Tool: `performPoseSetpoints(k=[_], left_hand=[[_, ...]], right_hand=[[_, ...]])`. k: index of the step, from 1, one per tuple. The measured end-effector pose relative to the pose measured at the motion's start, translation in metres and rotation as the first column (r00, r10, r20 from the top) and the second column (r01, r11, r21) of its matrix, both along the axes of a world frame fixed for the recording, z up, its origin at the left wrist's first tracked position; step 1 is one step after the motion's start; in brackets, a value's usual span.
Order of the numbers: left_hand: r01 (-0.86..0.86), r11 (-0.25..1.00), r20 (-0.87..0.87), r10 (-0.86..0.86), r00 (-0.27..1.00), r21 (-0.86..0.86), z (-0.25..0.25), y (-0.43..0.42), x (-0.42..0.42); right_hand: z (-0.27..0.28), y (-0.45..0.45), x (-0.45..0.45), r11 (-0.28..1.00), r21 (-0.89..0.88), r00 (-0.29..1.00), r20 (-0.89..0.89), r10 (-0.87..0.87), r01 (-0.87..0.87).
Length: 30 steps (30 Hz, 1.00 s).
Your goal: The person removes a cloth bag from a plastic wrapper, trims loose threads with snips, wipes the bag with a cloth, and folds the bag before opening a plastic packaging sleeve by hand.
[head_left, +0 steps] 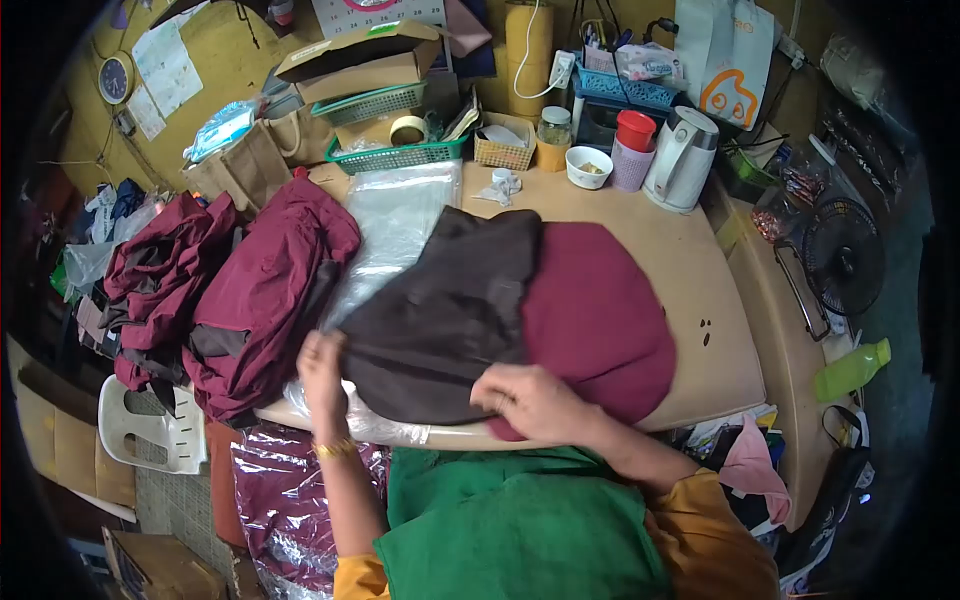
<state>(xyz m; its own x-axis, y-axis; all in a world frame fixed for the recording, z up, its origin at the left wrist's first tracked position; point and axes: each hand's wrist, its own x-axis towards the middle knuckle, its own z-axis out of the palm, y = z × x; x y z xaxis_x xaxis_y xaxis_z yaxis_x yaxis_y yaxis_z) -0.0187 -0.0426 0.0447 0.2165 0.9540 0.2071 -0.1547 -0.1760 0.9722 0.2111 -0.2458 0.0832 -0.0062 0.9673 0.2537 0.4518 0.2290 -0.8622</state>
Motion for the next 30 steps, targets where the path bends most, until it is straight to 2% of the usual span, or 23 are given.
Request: performPoseSetpoints(k=[1, 2, 3, 4, 5, 6, 7, 8, 9, 11, 12, 14, 17, 19, 21, 22, 24, 25, 26, 27, 28, 30], left_hand=[[-0.089, 0.995, 0.149, 0.095, 0.984, -0.041, 0.044, -0.006, 0.012], [-0.132, 0.991, 0.251, 0.132, 0.959, -0.018, 0.052, 0.001, 0.016], [-0.03, 0.994, 0.182, 0.01, 0.983, 0.108, 0.078, -0.016, 0.033], [0.096, 0.95, -0.073, -0.077, 0.994, 0.299, 0.089, -0.036, 0.047], [0.353, 0.857, -0.372, -0.209, 0.904, 0.376, 0.087, -0.061, 0.06], [0.622, 0.665, -0.642, -0.271, 0.717, 0.413, 0.084, -0.086, 0.074], [0.815, 0.429, -0.801, -0.279, 0.53, 0.39, 0.082, -0.111, 0.087], [0.901, 0.336, -0.873, -0.307, 0.379, 0.274, 0.058, -0.128, 0.092], [0.948, 0.296, -0.912, -0.344, 0.224, 0.121, 0.028, -0.135, 0.092], [0.946, 0.284, -0.915, -0.322, 0.245, 0.154, -0.004, -0.14, 0.086], [0.95, 0.274, -0.913, -0.328, 0.242, 0.153, -0.005, -0.142, 0.083], [0.952, 0.273, -0.937, -0.276, 0.213, 0.135, -0.005, -0.146, 0.075], [0.952, 0.273, -0.934, -0.283, 0.219, 0.141, -0.009, -0.147, 0.071], [0.956, 0.267, -0.936, -0.287, 0.202, 0.125, -0.007, -0.146, 0.072], [0.96, 0.256, -0.94, -0.287, 0.185, 0.111, -0.007, -0.146, 0.072], [0.96, 0.255, -0.947, -0.265, 0.183, 0.114, -0.006, -0.148, 0.072], [0.96, 0.249, -0.953, -0.238, 0.187, 0.127, -0.007, -0.148, 0.069], [0.961, 0.25, -0.943, -0.272, 0.189, 0.121, -0.01, -0.149, 0.064], [0.96, 0.254, -0.932, -0.307, 0.195, 0.117, -0.014, -0.149, 0.061], [0.958, 0.258, -0.93, -0.308, 0.202, 0.122, -0.018, -0.149, 0.056], [0.953, 0.274, -0.913, -0.342, 0.223, 0.13, -0.024, -0.149, 0.05], [0.95, 0.284, -0.894, -0.379, 0.239, 0.133, -0.029, -0.149, 0.045]], right_hand=[[0.012, 0.002, 0.007, 0.997, 0.03, 0.995, -0.077, -0.069, 0.071], [0.025, 0.005, 0.014, 0.983, 0.111, 0.985, -0.117, -0.131, 0.144], [0.038, 0.006, 0.022, 0.958, 0.189, 0.969, -0.162, -0.188, 0.218], [0.051, 0.006, 0.028, 0.93, 0.217, 0.944, -0.211, -0.253, 0.298], [0.059, 0.006, 0.036, 0.896, 0.239, 0.913, -0.263, -0.312, 0.375], [0.061, 0.009, 0.045, 0.857, 0.266, 0.891, -0.244, -0.383, 0.441], [0.063, 0.01, 0.055, 0.814, 0.294, 0.864, -0.226, -0.45, 0.501], [0.062, 0.012, 0.067, 0.798, 0.259, 0.839, -0.156, -0.522, 0.545], [0.054, 0.018, 0.079, 0.754, 0.313, 0.804, -0.057, -0.592, 0.578], [0.022, 0.028, 0.114, 0.77, 0.153, 0.782, -0.032, -0.622, 0.619], [0.004, 0.033, 0.13, 0.764, 0.151, 0.775, -0.03, -0.631, 0.628], [-0.019, 0.037, 0.151, 0.769, 0.132, 0.776, -0.211, -0.595, 0.626], [-0.026, 0.043, 0.13, 0.737, 0.121, 0.734, -0.289, -0.615, 0.665], [-0.01, 0.04, 0.09, 0.89, 0.047, 0.89, -0.071, -0.45, 0.453], [-0.005, 0.045, 0.052, 0.912, 0.135, 0.855, 0.317, -0.411, 0.388], [-0.019, 0.049, 0.054, 0.911, 0.134, 0.855, 0.315, -0.413, 0.39], [-0.07, 0.072, 0.067, 0.949, 0.194, 0.793, 0.521, -0.314, 0.248], [-0.075, 0.081, 0.079, 0.899, 0.228, 0.81, 0.392, -0.437, 0.375], [-0.079, 0.09, 0.095, 0.826, 0.208, 0.825, 0.113, -0.553, 0.524], [-0.08, 0.095, 0.116, 0.734, 0.205, 0.752, -0.017, -0.659, 0.648], [-0.075, 0.093, 0.136, 0.64, 0.235, 0.662, -0.022, -0.749, 0.732], [-0.08, 0.088, 0.174, 0.555, 0.055, 0.555, -0.176, -0.813, 0.83]])
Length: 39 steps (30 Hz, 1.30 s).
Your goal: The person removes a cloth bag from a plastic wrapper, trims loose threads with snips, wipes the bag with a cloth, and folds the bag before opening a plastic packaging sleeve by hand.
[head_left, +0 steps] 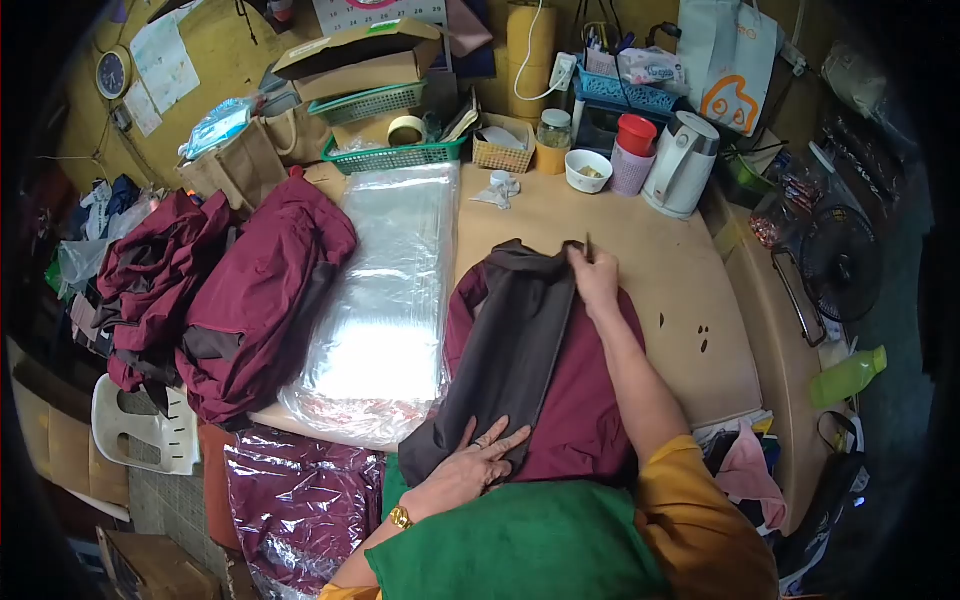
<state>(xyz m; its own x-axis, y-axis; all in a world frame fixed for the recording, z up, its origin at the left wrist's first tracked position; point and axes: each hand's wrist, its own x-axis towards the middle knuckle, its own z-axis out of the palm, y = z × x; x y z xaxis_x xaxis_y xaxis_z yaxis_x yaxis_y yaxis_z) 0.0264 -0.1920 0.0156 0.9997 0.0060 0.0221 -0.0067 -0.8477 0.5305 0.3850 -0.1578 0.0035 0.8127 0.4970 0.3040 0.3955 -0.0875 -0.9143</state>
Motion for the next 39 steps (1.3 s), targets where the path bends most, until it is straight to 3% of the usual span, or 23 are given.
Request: performPoseSetpoints(k=[3, 7, 9, 12, 13, 15, 16, 18, 21, 22, 23, 24, 25, 26, 27, 28, 29, 30, 32, 33, 34, 37, 39], left_hand=[[0.014, 0.998, -0.005, -0.015, 1.0, -0.065, 0.003, 0.002, 0.002], [0.008, 0.996, -0.035, -0.011, 0.999, -0.088, 0.013, 0.001, 0.002], [0.016, 0.996, -0.037, -0.019, 0.999, -0.086, 0.013, 0.002, 0.002], [0.005, 0.989, -0.036, -0.011, 0.999, -0.149, 0.011, 0.003, 0.002], [-0.003, 0.989, -0.031, -0.001, 1.0, -0.146, 0.011, 0.002, 0.002], [-0.01, 0.989, -0.025, 0.006, 1.0, -0.147, 0.009, 0.002, 0.003], [-0.008, 0.992, -0.02, 0.006, 1.0, -0.128, 0.007, 0.003, 0.003], [-0.011, 0.994, -0.019, 0.009, 1.0, -0.111, 0.013, 0.006, 0.002], [-0.064, 0.851, -0.015, 0.066, 0.998, -0.521, 0.059, 0.031, -0.011], [-0.206, 0.782, 0.054, 0.293, 0.955, -0.588, 0.07, 0.043, -0.03], [-0.269, 0.58, 0.189, 0.609, 0.771, -0.769, 0.078, 0.047, -0.042], [-0.641, 0.478, 0.123, 0.847, 0.517, -0.601, 0.08, 0.067, -0.069], [-0.775, 0.546, 0.49, 0.795, 0.358, -0.32, 0.111, 0.077, -0.063], [-0.872, 0.466, 0.604, 0.741, 0.293, -0.149, 0.107, 0.093, -0.075], [-0.9, 0.431, 0.638, 0.712, 0.293, -0.067, 0.089, 0.112, -0.093], [-0.844, 0.447, 0.444, 0.847, 0.293, -0.296, 0.075, 0.12, -0.104], [-0.762, 0.391, 0.222, 0.92, 0.323, -0.515, 0.071, 0.121, -0.11], [-0.753, 0.354, 0.118, 0.929, 0.35, -0.555, 0.07, 0.121, -0.111], [-0.869, 0.361, 0.082, 0.931, 0.355, -0.339, 0.071, 0.122, -0.118], [-0.921, 0.34, 0.033, 0.94, 0.34, -0.192, 0.069, 0.126, -0.13], [-0.888, 0.336, 0.086, 0.941, 0.326, -0.312, 0.057, 0.135, -0.145], [-0.727, 0.283, 0.191, 0.959, 0.21, -0.625, 0.054, 0.145, -0.17], [-0.888, 0.34, 0.339, 0.912, 0.231, -0.309, 0.049, 0.135, -0.165]], right_hand=[[0.002, -0.003, 0.024, 0.989, -0.132, 0.996, -0.059, -0.069, 0.06], [0.004, 0.012, 0.075, 0.991, -0.018, 0.972, -0.193, -0.136, 0.135], [0.0, 0.015, 0.105, 0.895, -0.434, 0.995, 0.062, -0.084, 0.102], [0.004, 0.021, 0.114, 0.829, -0.559, 0.981, 0.177, 0.079, 0.034], [0.006, 0.018, 0.108, 0.826, -0.562, 0.982, 0.175, 0.071, 0.041], [0.023, 0.005, 0.086, 0.948, -0.172, 0.749, 0.656, -0.093, 0.268], [0.036, -0.006, 0.071, 0.947, -0.176, 0.749, 0.656, -0.092, 0.27], [0.053, -0.028, 0.043, 0.708, -0.609, 0.837, 0.127, 0.532, -0.358], [0.03, -0.036, 0.039, 0.673, -0.697, 0.81, 0.232, 0.539, -0.248], [0.018, -0.034, 0.053, 0.786, -0.554, 0.821, 0.292, 0.491, -0.273], [0.042, -0.037, 0.046, 0.82, -0.451, 0.91, 0.043, 0.413, -0.351], [0.049, -0.034, 0.054, 0.842, -0.362, 0.915, -0.091, 0.394, -0.399], [0.052, -0.033, 0.059, 0.861, -0.268, 0.897, -0.228, 0.38, -0.433], [0.061, -0.034, 0.047, 0.853, -0.266, 0.888, -0.235, 0.395, -0.449], [0.073, -0.037, 0.03, 0.764, -0.154, 0.761, -0.329, 0.558, -0.627], [0.077, -0.038, 0.017, 0.641, -0.024, 0.597, -0.395, 0.699, -0.767], [0.07, -0.034, 0.003, 0.407, -0.066, 0.4, -0.377, 0.835, -0.911], [0.062, -0.033, -0.017, 0.41, -0.27, 0.408, 0.065, 0.911, -0.871], [0.055, -0.024, -0.043, 0.47, -0.422, 0.249, 0.479, 0.842, -0.776], [0.04, -0.014, -0.041, 0.485, -0.501, 0.318, 0.383, 0.867, -0.717], [0.032, -0.007, -0.041, 0.483, -0.581, 0.391, 0.287, 0.875, -0.655], [0.059, 0.013, -0.03, 0.734, -0.096, 0.723, -0.299, 0.622, -0.672], [0.07, 0.004, -0.047, 0.645, -0.132, 0.656, -0.076, 0.751, -0.753]])
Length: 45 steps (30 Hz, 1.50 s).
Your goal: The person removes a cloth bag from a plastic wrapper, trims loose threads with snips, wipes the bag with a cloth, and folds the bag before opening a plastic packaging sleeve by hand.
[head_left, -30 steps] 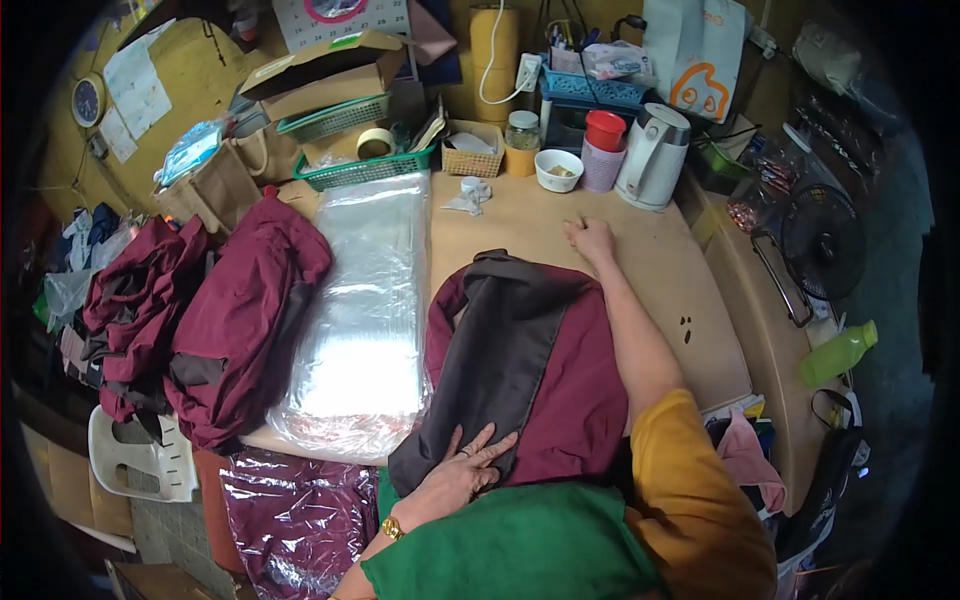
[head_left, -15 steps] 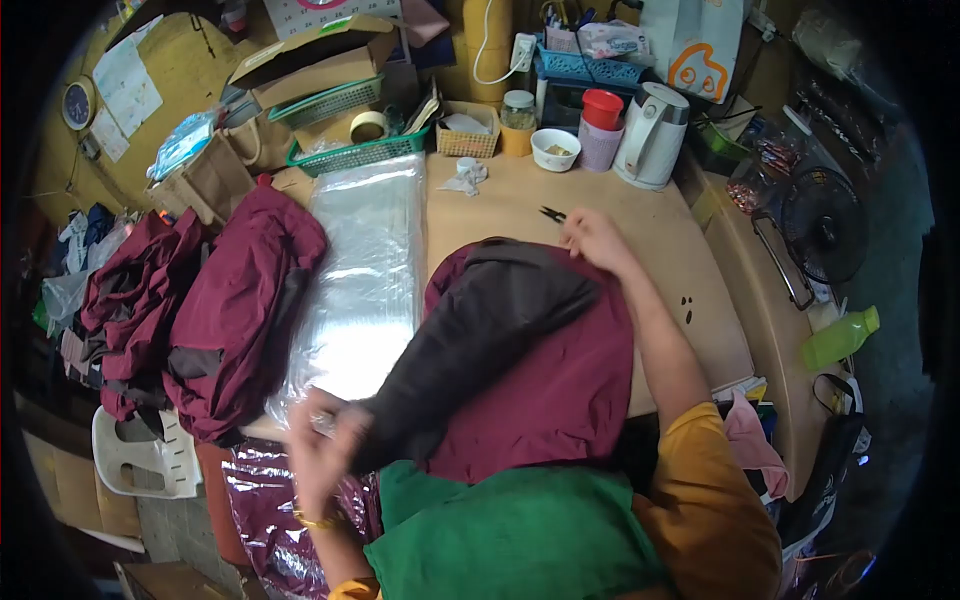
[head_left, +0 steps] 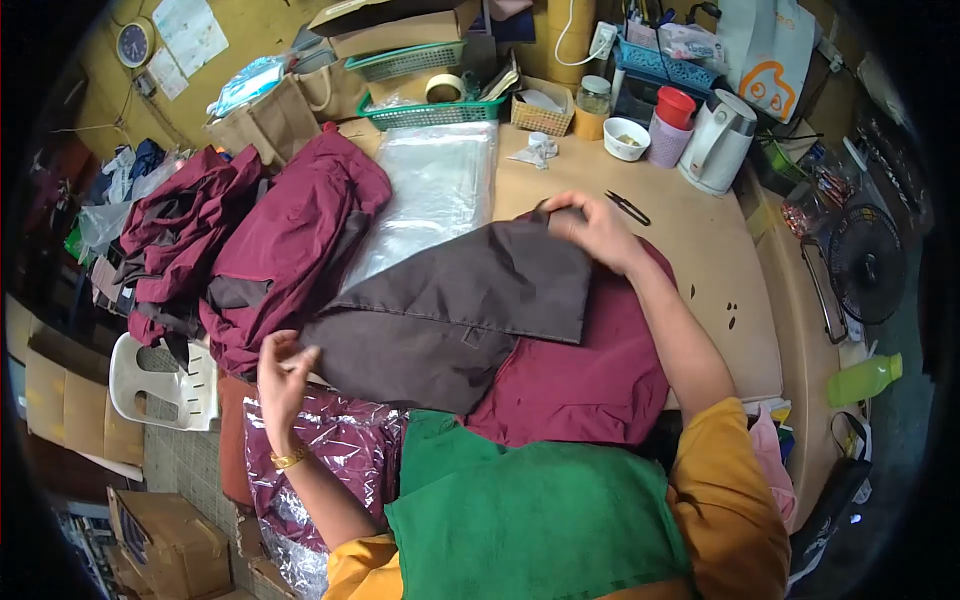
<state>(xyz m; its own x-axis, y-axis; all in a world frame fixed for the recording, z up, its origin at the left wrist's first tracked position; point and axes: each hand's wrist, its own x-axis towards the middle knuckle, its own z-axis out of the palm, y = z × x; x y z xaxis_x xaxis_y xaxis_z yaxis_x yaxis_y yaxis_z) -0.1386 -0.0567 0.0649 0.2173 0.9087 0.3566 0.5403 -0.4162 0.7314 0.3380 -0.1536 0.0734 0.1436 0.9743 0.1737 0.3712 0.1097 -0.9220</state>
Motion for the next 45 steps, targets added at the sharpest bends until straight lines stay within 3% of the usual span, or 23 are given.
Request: performPoseSetpoints(k=[2, 6, 7, 8, 9, 10, 11, 14, 16, 20, 22, 24, 26, 28, 29, 30, 32, 34, 35, 38, 40, 42, 45], left_hand=[[0.112, 0.946, 0.031, -0.108, 0.994, -0.304, -0.01, -0.008, 0.0], [-0.015, 0.955, -0.197, -0.046, 0.979, -0.298, -0.032, -0.01, 0.002], [0.054, 0.948, -0.093, -0.087, 0.992, -0.313, -0.024, -0.01, 0.001], [0.126, 0.939, 0.012, -0.129, 0.992, -0.319, -0.015, -0.009, -0.001], [0.117, 0.948, 0.133, -0.08, 0.988, -0.296, -0.008, -0.008, -0.005], [0.151, 0.94, 0.255, -0.072, 0.964, -0.306, -0.008, -0.001, -0.017], [0.176, 0.952, 0.359, -0.078, 0.93, -0.251, -0.002, -0.001, -0.013], [0.265, 0.926, 0.628, -0.04, 0.777, -0.269, 0.021, -0.005, 0.019], [0.292, 0.932, 0.614, -0.104, 0.782, -0.214, 0.039, -0.018, 0.065], [0.574, 0.819, 0.504, -0.491, 0.71, -0.011, 0.071, -0.06, 0.151], [0.321, 0.916, 0.546, -0.401, 0.735, 0.242, 0.079, -0.072, 0.161], [0.125, 0.926, 0.392, -0.269, 0.88, 0.355, 0.073, -0.083, 0.154], [0.215, 0.932, 0.298, -0.302, 0.905, 0.292, 0.045, -0.092, 0.165], [0.156, 0.955, 0.234, -0.217, 0.948, 0.252, 0.038, -0.079, 0.17], [0.214, 0.966, 0.508, -0.26, 0.821, 0.147, 0.025, -0.058, 0.164], [0.227, 0.93, 0.481, -0.346, 0.806, 0.29, 0.021, -0.038, 0.149], [-0.281, 0.807, 0.526, -0.042, 0.85, 0.519, 0.067, -0.034, 0.137], [-0.066, 0.714, 0.229, -0.135, 0.964, 0.697, 0.097, -0.045, 0.111], [0.223, 0.749, -0.055, -0.243, 0.968, 0.624, 0.109, -0.056, 0.107], [0.732, 0.678, -0.5, -0.61, 0.614, 0.072, 0.096, -0.079, 0.121], [0.631, 0.55, -0.447, -0.83, 0.335, -0.548, 0.068, -0.076, 0.12], [0.751, 0.583, -0.281, -0.81, 0.514, -0.308, 0.023, -0.064, 0.14], [0.629, 0.768, -0.479, -0.602, 0.639, -0.126, -0.011, -0.074, 0.186]], right_hand=[[0.02, -0.023, -0.037, 0.959, 0.07, 0.843, 0.497, 0.205, -0.274], [-0.008, -0.026, -0.052, 0.959, -0.211, 0.653, 0.703, 0.282, -0.187], [-0.012, -0.027, -0.053, 0.946, -0.295, 0.577, 0.753, 0.317, -0.134], [0.0, -0.017, -0.039, 0.978, -0.162, 0.592, 0.779, 0.209, -0.133], [0.015, -0.011, -0.026, 0.965, 0.092, 0.825, 0.542, 0.16, -0.248], [0.043, -0.008, -0.016, 0.969, -0.199, 0.981, 0.098, 0.169, -0.147], [0.063, -0.007, -0.001, 0.965, -0.207, 0.976, -0.182, 0.121, -0.159], [0.077, 0.016, -0.021, 0.993, 0.002, 0.993, -0.019, -0.118, 0.118], [0.101, 0.011, -0.072, 0.988, -0.006, 0.988, -0.021, 0.156, -0.156], [0.052, 0.049, -0.138, 0.767, 0.227, 0.729, 0.55, 0.407, -0.599], [0.074, 0.064, -0.122, 0.801, 0.485, 0.821, 0.571, 0.015, -0.352], [0.145, 0.059, -0.109, 0.993, 0.087, 0.992, -0.092, 0.084, -0.076], [0.185, 0.055, -0.099, 0.921, 0.389, 0.863, -0.456, 0.215, -0.024], [0.212, 0.055, -0.075, 0.756, 0.637, 0.701, -0.471, 0.535, -0.149], [0.211, 0.048, -0.043, 0.758, 0.635, 0.703, -0.471, 0.533, -0.149], [0.208, 0.036, -0.004, 0.686, 0.717, 0.616, -0.485, 0.621, -0.127], [0.216, -0.004, -0.015, 0.549, 0.833, 0.556, -0.426, 0.714, -0.067], [0.163, -0.039, 0.006, 0.604, 0.794, 0.631, -0.505, 0.589, 0.072], [0.118, -0.053, 0.018, 0.712, 0.667, 0.665, -0.636, 0.392, 0.218], [-0.049, -0.08, 0.049, 0.836, -0.061, 0.378, -0.872, -0.31, 0.545], [-0.12, -0.103, 0.038, 0.924, 0.037, 0.325, -0.941, -0.096, 0.38], [-0.106, -0.11, -0.002, 0.946, -0.066, 0.563, -0.789, -0.244, 0.319], [-0.088, -0.111, -0.023, 0.947, -0.107, 0.368, -0.903, -0.22, 0.304]])
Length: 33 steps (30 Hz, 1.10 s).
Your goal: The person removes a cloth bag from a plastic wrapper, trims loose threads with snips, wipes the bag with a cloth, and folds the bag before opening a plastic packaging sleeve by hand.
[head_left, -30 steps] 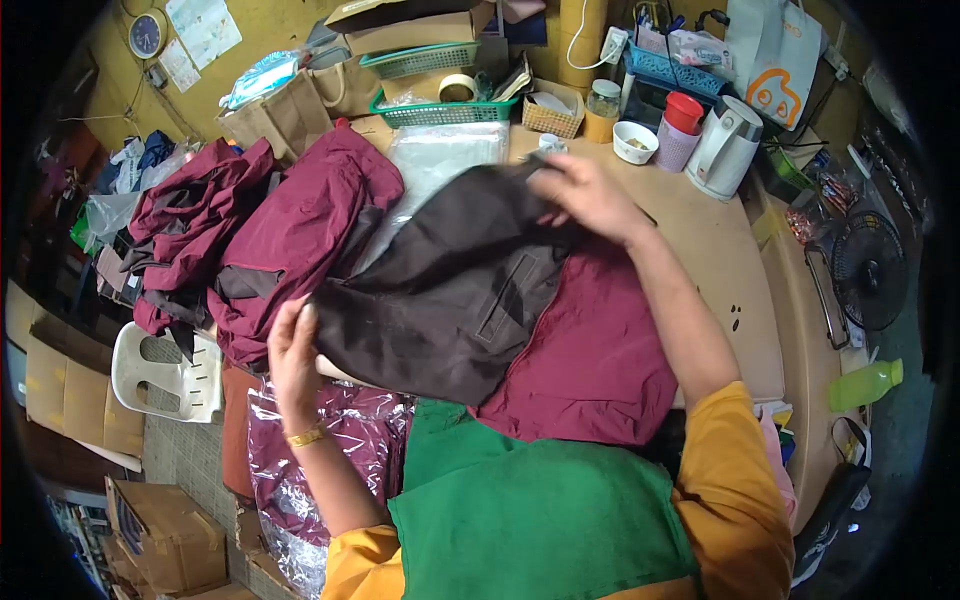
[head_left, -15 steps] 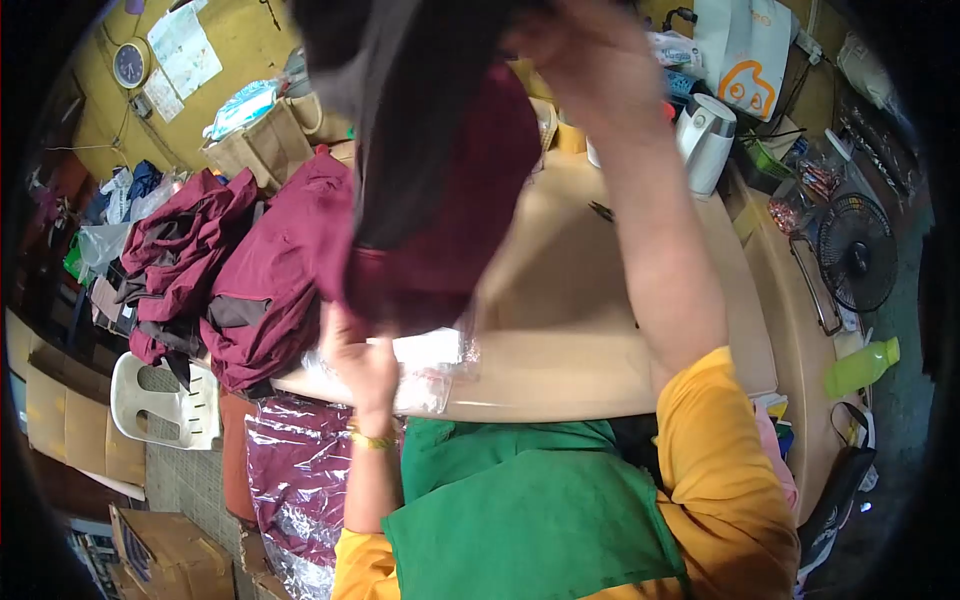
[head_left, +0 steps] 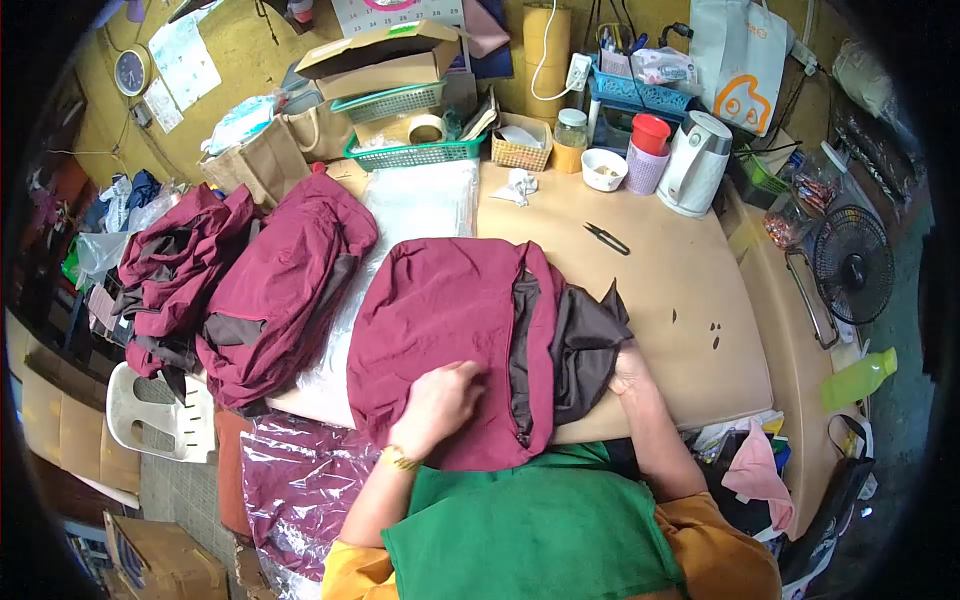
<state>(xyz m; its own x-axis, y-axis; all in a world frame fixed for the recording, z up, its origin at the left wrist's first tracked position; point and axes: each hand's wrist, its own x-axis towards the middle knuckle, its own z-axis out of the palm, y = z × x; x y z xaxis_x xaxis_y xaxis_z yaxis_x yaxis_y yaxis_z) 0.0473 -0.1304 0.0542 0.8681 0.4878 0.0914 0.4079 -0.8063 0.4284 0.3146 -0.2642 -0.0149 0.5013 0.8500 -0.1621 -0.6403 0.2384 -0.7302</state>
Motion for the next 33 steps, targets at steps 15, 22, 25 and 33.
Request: performPoseSetpoints(k=[15, 22, 25, 33], left_hand=[[0.146, 0.988, 0.181, -0.152, 0.972, 0.046, -0.015, -0.021, 0.051], [0.291, 0.904, 0.403, -0.151, 0.903, -0.314, -0.051, -0.038, 0.043], [0.268, 0.961, 0.276, -0.239, 0.931, -0.071, 0.028, 0.007, 0.01], [-0.015, 0.952, 0.682, 0.231, 0.694, -0.306, 0.073, -0.005, 0.02]], right_hand=[[0.065, 0.014, -0.015, 0.725, -0.538, 0.111, 0.766, 0.634, -0.431], [0.127, 0.043, -0.106, 0.87, -0.079, 0.213, 0.955, 0.206, -0.486], [0.087, 0.047, -0.063, 0.906, -0.4, 0.016, 0.914, 0.406, -0.14], [0.107, 0.034, -0.085, 0.963, 0.101, 0.58, 0.812, 0.065, -0.249]])
